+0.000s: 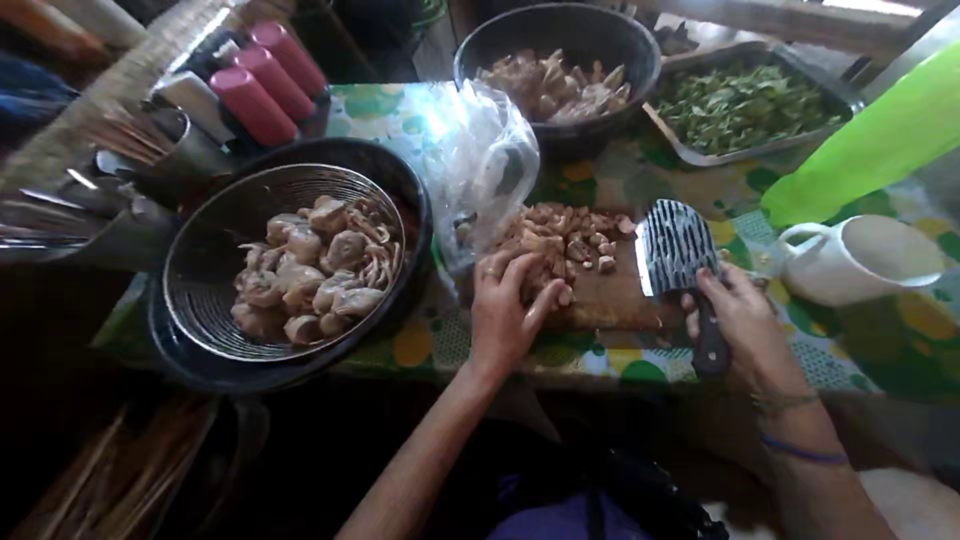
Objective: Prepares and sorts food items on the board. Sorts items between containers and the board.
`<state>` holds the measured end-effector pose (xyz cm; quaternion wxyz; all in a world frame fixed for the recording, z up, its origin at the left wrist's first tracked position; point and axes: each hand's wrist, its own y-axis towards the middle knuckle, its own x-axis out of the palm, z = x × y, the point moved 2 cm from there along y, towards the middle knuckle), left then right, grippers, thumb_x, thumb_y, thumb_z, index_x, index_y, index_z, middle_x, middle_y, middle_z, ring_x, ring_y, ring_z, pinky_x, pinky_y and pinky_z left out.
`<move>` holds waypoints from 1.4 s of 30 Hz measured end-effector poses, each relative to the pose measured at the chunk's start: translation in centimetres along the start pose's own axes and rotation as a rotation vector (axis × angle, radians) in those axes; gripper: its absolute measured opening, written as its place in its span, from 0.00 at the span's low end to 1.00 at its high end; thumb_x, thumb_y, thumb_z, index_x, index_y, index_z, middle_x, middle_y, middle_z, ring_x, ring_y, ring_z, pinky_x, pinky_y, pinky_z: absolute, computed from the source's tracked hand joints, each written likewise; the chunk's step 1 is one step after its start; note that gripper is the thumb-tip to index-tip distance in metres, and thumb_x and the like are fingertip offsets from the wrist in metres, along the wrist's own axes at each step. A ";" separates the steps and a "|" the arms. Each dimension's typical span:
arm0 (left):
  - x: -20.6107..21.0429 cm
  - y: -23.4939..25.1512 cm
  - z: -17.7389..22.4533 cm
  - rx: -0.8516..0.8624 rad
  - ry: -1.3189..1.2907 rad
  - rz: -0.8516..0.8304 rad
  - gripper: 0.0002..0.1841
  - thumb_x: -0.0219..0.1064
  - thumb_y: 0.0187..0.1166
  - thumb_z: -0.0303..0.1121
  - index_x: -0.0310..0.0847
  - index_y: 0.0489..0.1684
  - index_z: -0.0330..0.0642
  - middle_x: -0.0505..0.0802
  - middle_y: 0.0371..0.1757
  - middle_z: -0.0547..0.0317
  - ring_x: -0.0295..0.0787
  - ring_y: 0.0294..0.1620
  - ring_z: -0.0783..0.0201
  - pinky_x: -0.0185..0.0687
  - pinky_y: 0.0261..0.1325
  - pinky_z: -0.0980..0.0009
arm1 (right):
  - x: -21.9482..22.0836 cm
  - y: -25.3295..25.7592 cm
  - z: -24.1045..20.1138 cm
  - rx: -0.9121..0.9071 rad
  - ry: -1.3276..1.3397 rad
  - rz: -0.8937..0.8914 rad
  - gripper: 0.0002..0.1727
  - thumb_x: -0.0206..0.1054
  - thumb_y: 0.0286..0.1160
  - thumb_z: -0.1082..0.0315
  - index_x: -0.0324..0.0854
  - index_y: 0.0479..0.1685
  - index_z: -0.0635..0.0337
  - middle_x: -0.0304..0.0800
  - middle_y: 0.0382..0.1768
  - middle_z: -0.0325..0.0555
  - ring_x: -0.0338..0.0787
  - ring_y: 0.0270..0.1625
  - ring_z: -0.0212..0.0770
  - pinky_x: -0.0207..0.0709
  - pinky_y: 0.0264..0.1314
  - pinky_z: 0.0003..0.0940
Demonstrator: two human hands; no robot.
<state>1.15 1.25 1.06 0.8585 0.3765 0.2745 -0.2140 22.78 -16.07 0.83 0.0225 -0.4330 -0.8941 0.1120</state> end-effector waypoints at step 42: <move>-1.1 8.3 6.1 -0.107 -0.268 -0.145 0.20 0.57 0.92 0.38 0.79 0.76 0.40 0.93 0.64 0.47 0.92 0.61 0.55 0.85 0.66 0.53 | 4.4 -0.8 -0.2 0.193 0.386 -0.205 0.15 0.42 0.97 0.64 0.71 0.63 0.60 0.82 0.25 0.41 0.76 0.12 0.26 0.73 0.11 0.17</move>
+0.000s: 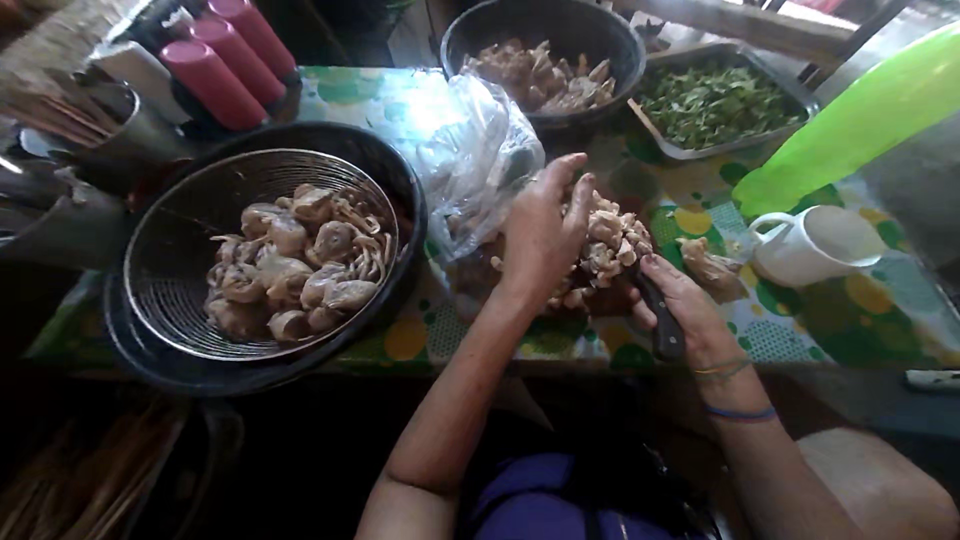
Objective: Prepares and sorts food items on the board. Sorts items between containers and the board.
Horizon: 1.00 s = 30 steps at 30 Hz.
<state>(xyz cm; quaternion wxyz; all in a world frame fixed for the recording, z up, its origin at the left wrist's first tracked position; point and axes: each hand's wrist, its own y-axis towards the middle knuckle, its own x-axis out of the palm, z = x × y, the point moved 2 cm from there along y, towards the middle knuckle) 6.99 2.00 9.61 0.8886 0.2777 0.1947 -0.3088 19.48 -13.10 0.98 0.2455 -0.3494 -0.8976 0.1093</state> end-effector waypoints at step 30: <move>-9.0 9.3 -3.3 -0.123 0.416 -0.218 0.16 0.62 0.85 0.31 0.83 0.67 0.38 0.91 0.61 0.41 0.89 0.62 0.46 0.81 0.65 0.46 | -1.1 -2.9 -2.4 -0.051 -0.028 -0.105 0.20 0.34 0.98 0.58 0.72 0.52 0.54 0.81 0.24 0.37 0.75 0.11 0.23 0.73 0.10 0.15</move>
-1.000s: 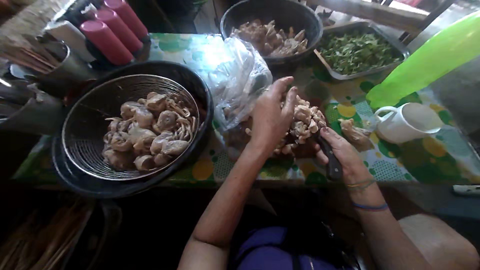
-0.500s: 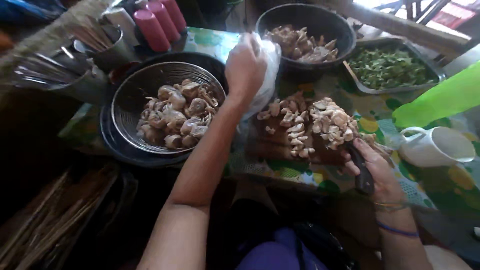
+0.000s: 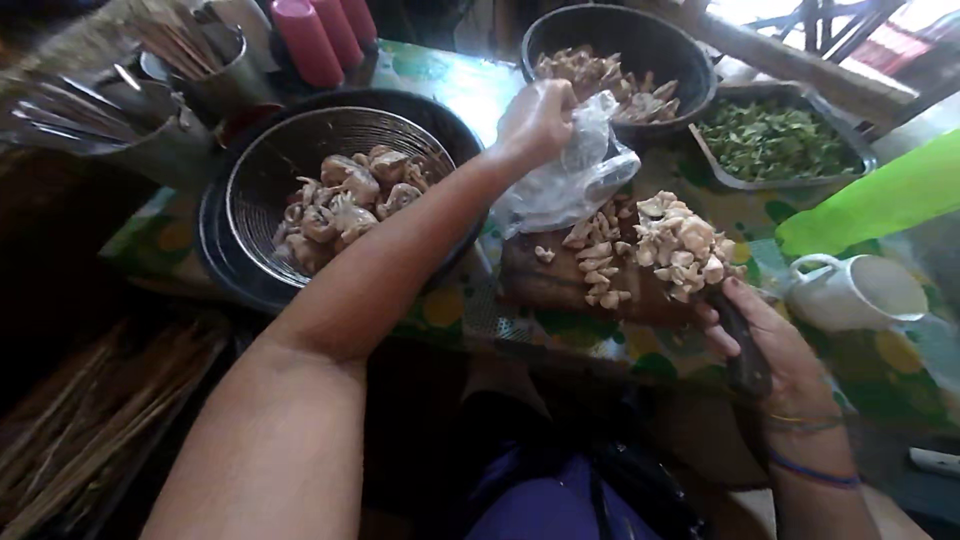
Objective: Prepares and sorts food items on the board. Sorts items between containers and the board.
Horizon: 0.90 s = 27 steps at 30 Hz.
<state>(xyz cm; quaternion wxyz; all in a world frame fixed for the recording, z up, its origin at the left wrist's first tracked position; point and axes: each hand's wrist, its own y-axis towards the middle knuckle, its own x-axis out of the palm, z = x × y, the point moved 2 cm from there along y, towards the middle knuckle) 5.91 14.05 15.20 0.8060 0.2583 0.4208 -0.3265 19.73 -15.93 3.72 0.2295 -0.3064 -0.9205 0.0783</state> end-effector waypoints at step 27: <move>-7.5 0.5 -1.7 -0.070 0.106 0.206 0.13 0.61 0.85 0.37 0.86 0.50 0.36 0.91 0.57 0.43 0.88 0.63 0.47 0.81 0.61 0.44 | 18.8 9.9 -6.7 0.237 -0.365 -0.005 0.12 0.55 0.90 0.54 0.74 0.55 0.51 0.81 0.28 0.38 0.78 0.16 0.27 0.73 0.14 0.19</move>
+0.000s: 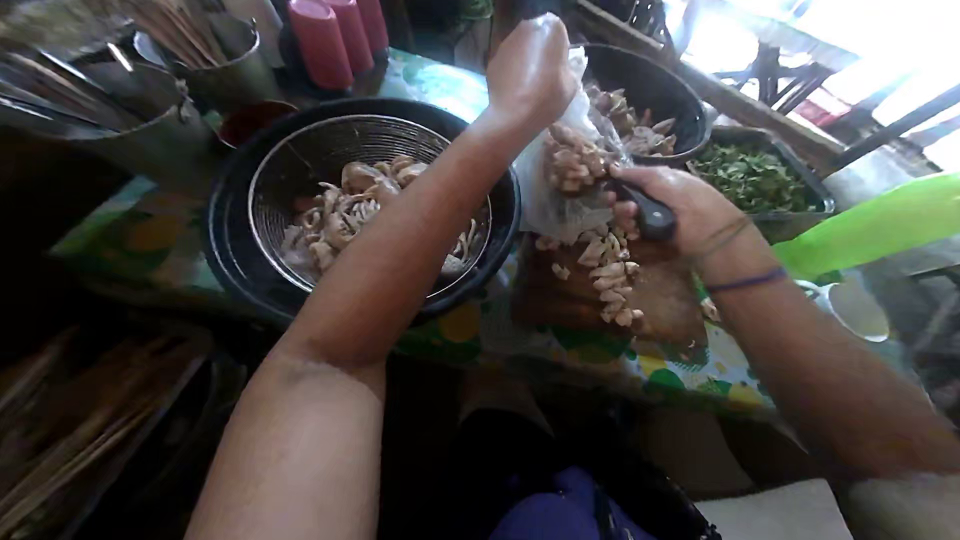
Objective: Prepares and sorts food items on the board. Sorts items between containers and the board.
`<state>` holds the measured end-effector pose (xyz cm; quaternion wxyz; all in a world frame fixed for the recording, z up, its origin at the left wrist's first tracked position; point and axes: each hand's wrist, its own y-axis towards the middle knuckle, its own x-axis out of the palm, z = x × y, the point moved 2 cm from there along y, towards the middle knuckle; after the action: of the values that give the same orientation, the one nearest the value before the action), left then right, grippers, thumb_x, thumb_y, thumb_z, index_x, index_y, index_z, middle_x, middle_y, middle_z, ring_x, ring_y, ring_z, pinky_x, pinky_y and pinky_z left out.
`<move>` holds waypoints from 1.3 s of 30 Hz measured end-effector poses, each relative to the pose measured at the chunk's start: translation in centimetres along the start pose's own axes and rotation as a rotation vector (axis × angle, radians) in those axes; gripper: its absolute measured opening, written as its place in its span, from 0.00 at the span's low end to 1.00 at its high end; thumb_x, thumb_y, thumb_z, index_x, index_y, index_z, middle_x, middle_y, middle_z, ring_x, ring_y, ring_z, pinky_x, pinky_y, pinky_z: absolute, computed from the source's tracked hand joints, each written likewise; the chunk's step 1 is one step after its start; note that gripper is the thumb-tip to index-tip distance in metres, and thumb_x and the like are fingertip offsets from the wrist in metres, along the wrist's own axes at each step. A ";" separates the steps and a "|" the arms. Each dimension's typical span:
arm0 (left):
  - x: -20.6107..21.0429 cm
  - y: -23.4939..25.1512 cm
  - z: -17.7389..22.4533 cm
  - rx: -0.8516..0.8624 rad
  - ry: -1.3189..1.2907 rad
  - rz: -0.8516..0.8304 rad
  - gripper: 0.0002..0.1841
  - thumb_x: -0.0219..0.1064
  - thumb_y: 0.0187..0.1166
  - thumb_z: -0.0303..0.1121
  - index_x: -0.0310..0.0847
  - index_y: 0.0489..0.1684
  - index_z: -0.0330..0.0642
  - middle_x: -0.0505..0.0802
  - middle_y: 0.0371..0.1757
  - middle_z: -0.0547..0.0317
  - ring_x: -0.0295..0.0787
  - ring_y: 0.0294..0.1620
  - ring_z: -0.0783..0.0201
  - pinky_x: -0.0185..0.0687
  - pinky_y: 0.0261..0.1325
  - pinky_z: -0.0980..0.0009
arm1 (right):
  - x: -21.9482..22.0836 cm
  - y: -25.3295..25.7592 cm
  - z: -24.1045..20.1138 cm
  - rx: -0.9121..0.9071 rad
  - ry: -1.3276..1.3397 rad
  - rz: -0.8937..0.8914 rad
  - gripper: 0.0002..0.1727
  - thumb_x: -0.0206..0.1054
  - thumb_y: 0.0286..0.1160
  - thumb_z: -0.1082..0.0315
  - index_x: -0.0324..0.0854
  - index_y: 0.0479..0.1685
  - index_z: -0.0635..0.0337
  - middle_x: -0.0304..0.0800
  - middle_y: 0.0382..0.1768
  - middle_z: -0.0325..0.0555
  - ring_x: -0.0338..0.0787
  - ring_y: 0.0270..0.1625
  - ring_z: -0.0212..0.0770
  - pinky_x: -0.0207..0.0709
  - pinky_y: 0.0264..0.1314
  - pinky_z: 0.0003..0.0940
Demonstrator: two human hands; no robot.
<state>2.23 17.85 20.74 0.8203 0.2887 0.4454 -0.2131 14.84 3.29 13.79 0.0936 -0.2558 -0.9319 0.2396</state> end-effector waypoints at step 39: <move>14.5 -9.2 7.9 0.316 -0.196 -0.363 0.19 0.66 0.86 0.37 0.84 0.69 0.37 0.90 0.64 0.41 0.88 0.66 0.48 0.81 0.71 0.49 | -21.1 -2.3 9.7 -0.107 -0.019 0.346 0.18 0.56 0.90 0.49 0.75 0.67 0.47 0.81 0.32 0.39 0.78 0.18 0.31 0.78 0.18 0.27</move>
<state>8.83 4.46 9.19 0.7527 0.3064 0.3694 -0.4507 28.94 -13.37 5.41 0.0285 -0.4147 -0.8863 0.2044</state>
